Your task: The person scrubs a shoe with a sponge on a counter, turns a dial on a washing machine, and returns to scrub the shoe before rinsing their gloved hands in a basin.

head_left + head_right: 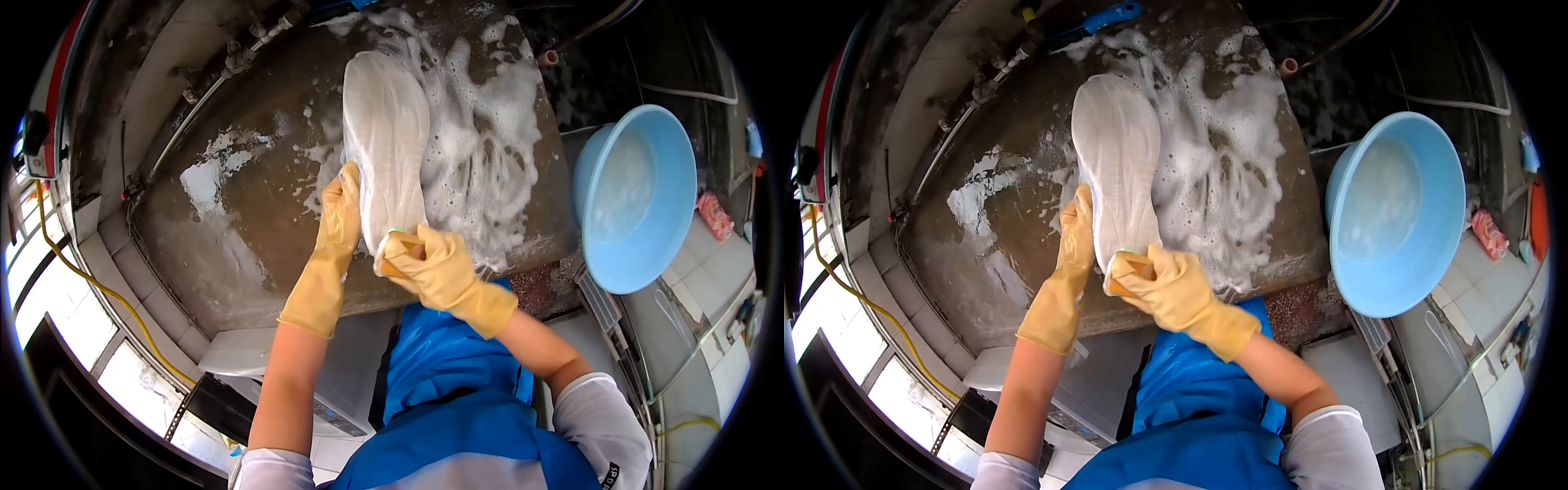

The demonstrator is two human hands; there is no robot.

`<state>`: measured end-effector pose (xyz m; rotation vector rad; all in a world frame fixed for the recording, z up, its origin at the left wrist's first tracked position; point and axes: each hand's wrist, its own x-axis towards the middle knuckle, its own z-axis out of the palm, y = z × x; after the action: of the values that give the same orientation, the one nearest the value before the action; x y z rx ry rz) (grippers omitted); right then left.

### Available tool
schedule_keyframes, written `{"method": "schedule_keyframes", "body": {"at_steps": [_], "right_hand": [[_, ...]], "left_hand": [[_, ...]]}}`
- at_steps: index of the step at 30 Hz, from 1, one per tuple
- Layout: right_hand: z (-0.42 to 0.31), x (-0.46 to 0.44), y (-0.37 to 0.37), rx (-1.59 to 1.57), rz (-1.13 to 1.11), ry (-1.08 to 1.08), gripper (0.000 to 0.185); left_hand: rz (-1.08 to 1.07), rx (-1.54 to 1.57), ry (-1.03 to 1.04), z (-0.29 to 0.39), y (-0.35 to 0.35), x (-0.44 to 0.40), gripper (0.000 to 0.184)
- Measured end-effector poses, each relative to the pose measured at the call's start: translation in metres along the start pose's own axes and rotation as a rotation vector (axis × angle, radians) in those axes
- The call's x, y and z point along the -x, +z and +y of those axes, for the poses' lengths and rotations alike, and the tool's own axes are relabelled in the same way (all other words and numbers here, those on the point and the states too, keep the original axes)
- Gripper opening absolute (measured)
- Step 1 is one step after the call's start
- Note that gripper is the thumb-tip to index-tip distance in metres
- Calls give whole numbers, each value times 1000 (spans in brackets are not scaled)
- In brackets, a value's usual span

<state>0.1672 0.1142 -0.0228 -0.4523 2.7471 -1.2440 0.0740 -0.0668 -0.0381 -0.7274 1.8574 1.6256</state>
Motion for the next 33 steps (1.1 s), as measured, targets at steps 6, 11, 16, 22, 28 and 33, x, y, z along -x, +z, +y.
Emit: {"method": "schedule_keyframes", "body": {"at_steps": [6,11,16,22,28,33], "right_hand": [[108,-188,-25,93,249,-95,38],[1,-72,-23,-81,-15,41,49],[55,-251,-23,109,140,-82,34],[80,-188,-34,-201,109,-46,34],[73,-156,-40,85,31,-167,46],[97,-171,-23,289,194,-171,49]], "left_hand": [[-3,2,1,-9,-3,-4,55],[-40,33,-6,-11,-4,-1,51],[-14,101,78,-25,-5,-8,51],[71,23,-19,1,8,3,49],[79,53,107,-23,2,-6,49],[72,57,-8,-10,5,1,55]]}}
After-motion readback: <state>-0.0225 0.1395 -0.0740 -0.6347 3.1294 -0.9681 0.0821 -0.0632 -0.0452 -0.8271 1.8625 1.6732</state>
